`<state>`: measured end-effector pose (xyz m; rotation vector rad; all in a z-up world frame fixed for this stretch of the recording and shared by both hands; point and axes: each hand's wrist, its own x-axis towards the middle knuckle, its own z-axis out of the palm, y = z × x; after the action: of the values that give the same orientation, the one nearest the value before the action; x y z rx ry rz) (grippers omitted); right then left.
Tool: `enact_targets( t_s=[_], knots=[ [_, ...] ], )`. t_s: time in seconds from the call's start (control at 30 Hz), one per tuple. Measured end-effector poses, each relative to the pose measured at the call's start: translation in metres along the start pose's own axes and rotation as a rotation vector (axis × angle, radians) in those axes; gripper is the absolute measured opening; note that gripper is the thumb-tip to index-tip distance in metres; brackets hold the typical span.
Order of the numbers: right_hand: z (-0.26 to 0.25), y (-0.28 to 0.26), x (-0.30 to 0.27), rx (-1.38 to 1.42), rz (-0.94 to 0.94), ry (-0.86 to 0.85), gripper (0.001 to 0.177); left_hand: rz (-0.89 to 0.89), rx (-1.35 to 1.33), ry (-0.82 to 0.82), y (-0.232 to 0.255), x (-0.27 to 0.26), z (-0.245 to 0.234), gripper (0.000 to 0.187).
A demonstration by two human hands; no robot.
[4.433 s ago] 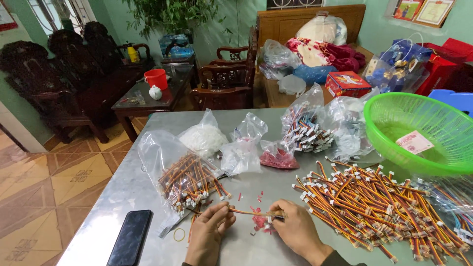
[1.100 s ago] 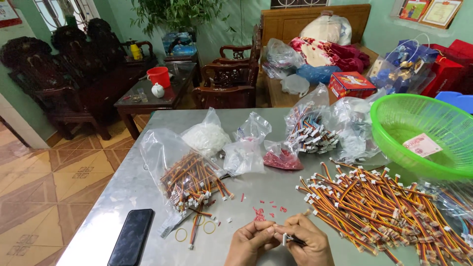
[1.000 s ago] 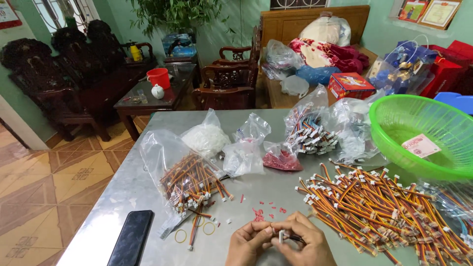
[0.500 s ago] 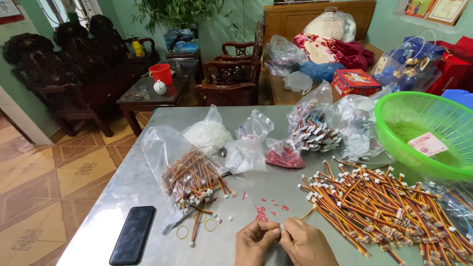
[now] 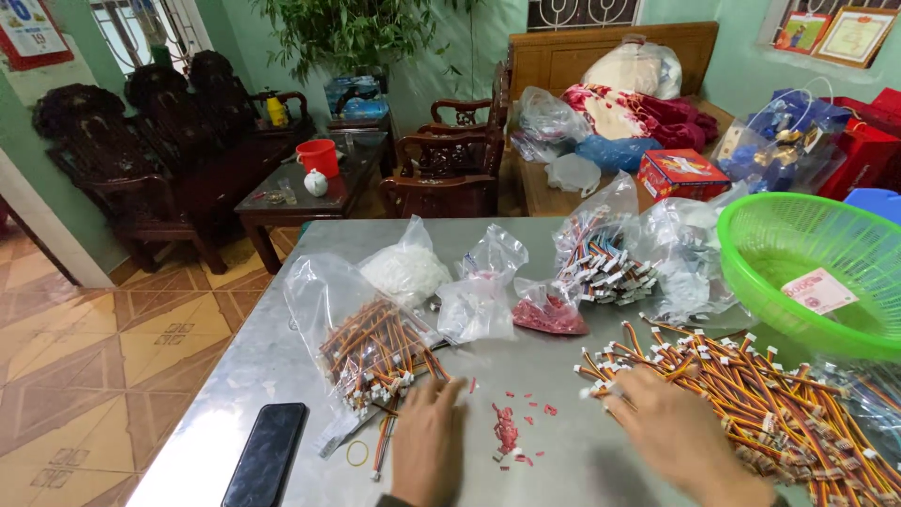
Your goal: Assembling electronic wire harnesses by attaching small red plastic sleeves to the connectors.
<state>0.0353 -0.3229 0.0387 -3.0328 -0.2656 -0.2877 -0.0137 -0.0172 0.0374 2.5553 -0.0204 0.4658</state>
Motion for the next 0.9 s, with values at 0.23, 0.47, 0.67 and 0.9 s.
enact_targets(
  t_s=[0.23, 0.47, 0.67, 0.9],
  knots=[
    [-0.011, -0.02, 0.017, 0.217, 0.068, 0.001, 0.015, 0.117, 0.309, 0.062, -0.05, 0.026, 0.038, 0.019],
    [0.021, -0.063, 0.047, 0.456, -0.101, -0.093, 0.019, -0.028, 0.15, 0.121, -0.055, 0.025, 0.044, 0.012],
    [0.027, -0.08, 0.058, 0.442, -0.137, -0.178, 0.02, -0.072, 0.109, 0.031, -0.05, 0.022, 0.036, 0.002],
    [0.047, -0.074, 0.05, 0.285, -0.292, -0.209, 0.027, -0.042, -0.173, -0.087, -0.026, 0.017, 0.002, 0.008]
  ],
)
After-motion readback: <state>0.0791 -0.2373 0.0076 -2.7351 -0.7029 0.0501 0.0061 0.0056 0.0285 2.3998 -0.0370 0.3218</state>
